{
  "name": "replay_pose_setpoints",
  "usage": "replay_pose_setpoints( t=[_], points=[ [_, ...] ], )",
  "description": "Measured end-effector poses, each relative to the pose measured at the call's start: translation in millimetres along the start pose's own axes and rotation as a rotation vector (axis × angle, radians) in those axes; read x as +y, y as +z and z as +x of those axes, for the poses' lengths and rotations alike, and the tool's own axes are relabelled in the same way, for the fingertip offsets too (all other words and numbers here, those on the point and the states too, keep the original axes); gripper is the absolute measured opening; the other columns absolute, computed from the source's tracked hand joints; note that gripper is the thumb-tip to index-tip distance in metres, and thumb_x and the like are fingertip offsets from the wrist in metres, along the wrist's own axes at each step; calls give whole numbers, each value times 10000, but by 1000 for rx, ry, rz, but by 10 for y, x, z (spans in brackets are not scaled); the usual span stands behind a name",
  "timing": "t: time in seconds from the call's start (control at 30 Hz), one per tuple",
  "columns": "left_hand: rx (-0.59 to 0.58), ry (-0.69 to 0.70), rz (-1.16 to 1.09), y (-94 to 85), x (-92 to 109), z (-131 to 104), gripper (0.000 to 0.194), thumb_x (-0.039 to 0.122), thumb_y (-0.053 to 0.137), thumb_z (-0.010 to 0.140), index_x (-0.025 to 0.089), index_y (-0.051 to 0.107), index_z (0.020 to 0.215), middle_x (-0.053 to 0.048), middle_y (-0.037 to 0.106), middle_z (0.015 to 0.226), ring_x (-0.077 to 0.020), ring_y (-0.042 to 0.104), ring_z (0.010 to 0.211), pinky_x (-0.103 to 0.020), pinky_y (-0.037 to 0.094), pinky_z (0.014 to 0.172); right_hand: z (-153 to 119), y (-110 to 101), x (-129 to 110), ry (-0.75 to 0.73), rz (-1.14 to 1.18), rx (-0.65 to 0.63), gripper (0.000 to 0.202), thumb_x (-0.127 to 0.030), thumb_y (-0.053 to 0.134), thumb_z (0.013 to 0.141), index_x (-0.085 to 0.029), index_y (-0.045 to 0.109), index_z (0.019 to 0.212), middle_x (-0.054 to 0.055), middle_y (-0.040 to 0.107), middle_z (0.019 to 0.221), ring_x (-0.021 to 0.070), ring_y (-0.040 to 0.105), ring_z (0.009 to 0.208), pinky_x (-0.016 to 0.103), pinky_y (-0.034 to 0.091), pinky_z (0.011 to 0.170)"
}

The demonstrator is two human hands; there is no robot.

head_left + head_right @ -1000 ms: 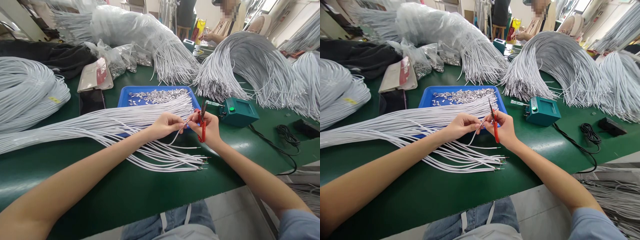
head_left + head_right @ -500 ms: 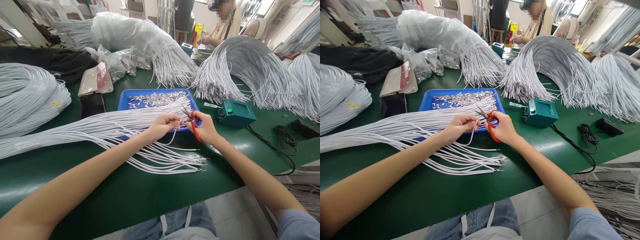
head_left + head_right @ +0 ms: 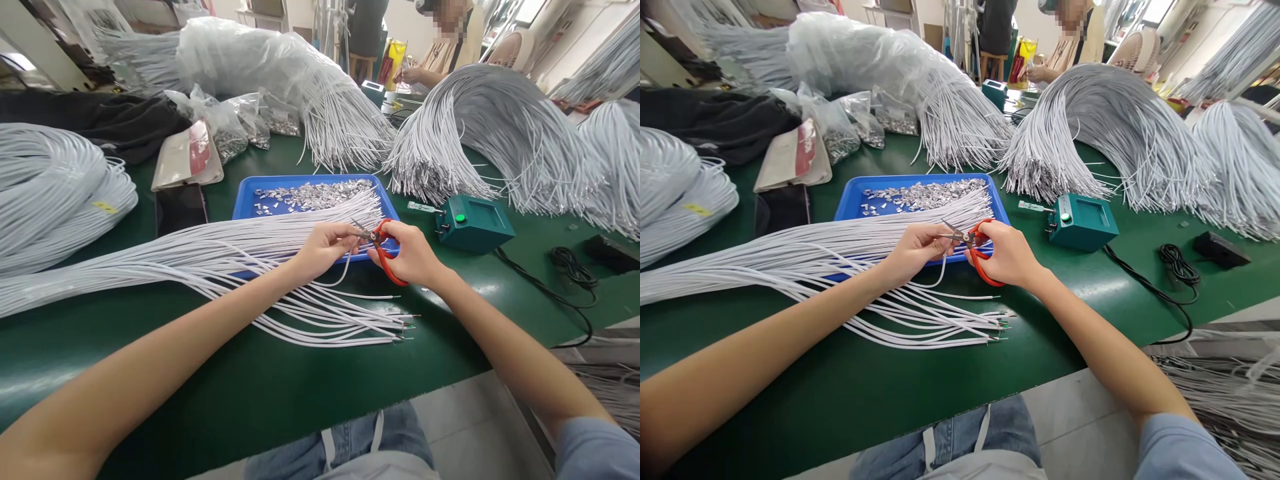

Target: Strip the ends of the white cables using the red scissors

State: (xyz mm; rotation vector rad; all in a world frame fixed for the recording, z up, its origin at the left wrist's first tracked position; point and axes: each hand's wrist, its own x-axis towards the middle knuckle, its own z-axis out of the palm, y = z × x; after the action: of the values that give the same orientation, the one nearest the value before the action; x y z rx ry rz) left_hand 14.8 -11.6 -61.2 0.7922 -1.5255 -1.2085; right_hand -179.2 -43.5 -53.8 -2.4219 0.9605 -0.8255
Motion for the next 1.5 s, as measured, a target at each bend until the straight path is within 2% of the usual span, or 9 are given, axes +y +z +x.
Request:
replay_pose_setpoints(
  t=[0.2,0.67,0.8,0.9,0.97,1.03,1.17,1.33,1.5],
  points=[
    [2,-14,-10,10,17,-14,314,411,688,792,108,681,710,-19,555,600,-93,469,563,-214,386,544,-2,-38,-12,-38,-27,-34,183,-246,637,708,-198,461,715,26,565,733,183,517,708,288,401,633],
    [2,85,103,0,0,-25,181,243,647,786,115,669,659,-37,605,612,-118,531,589,-212,425,546,-18,-50,-133,23,0,-118,153,-223,592,730,-193,446,696,17,545,708,174,494,702,281,374,629],
    [108,29,-9,-25,-26,-23,254,351,684,793,117,672,695,-28,569,609,-74,434,496,-191,335,444,30,-83,-80,127,-13,-103,146,-220,579,718,-185,452,655,0,528,658,141,457,620,273,348,597],
    [186,-13,-146,-38,-29,-16,282,384,718,774,120,662,695,-11,563,622,-33,367,437,-173,303,411,85,-121,-11,277,48,22,224,-279,608,712,-183,444,595,-24,468,570,115,399,553,269,314,551],
    [159,-29,-118,-30,-17,-15,273,378,727,770,118,675,706,-15,591,630,-34,396,442,-170,327,421,105,-134,-16,321,219,124,253,-319,643,690,-184,455,587,-34,453,551,106,390,535,261,314,527],
    [86,-21,-23,-10,0,-18,281,386,730,766,111,694,724,-30,624,625,-50,438,459,-177,357,434,104,-127,-76,293,428,189,246,-329,681,659,-183,488,616,-27,507,583,112,445,551,257,361,534],
    [-56,36,115,20,15,-25,308,402,724,768,98,707,722,-57,664,613,-79,503,486,-197,416,473,58,-67,-238,219,666,194,248,-305,719,648,-190,500,641,2,622,678,137,559,625,280,458,604],
    [-93,27,139,13,3,-30,346,439,718,766,95,712,725,-76,686,644,-117,582,560,-207,450,511,7,-1,-271,184,691,145,288,-302,773,626,-189,508,631,-11,608,650,135,561,615,282,468,599],
    [-96,16,155,26,-6,-31,354,443,726,749,91,708,713,-73,678,648,-112,562,559,-209,435,514,-19,15,-251,126,670,156,268,-271,768,657,-183,515,651,-11,595,661,129,551,610,274,443,593]
  ],
)
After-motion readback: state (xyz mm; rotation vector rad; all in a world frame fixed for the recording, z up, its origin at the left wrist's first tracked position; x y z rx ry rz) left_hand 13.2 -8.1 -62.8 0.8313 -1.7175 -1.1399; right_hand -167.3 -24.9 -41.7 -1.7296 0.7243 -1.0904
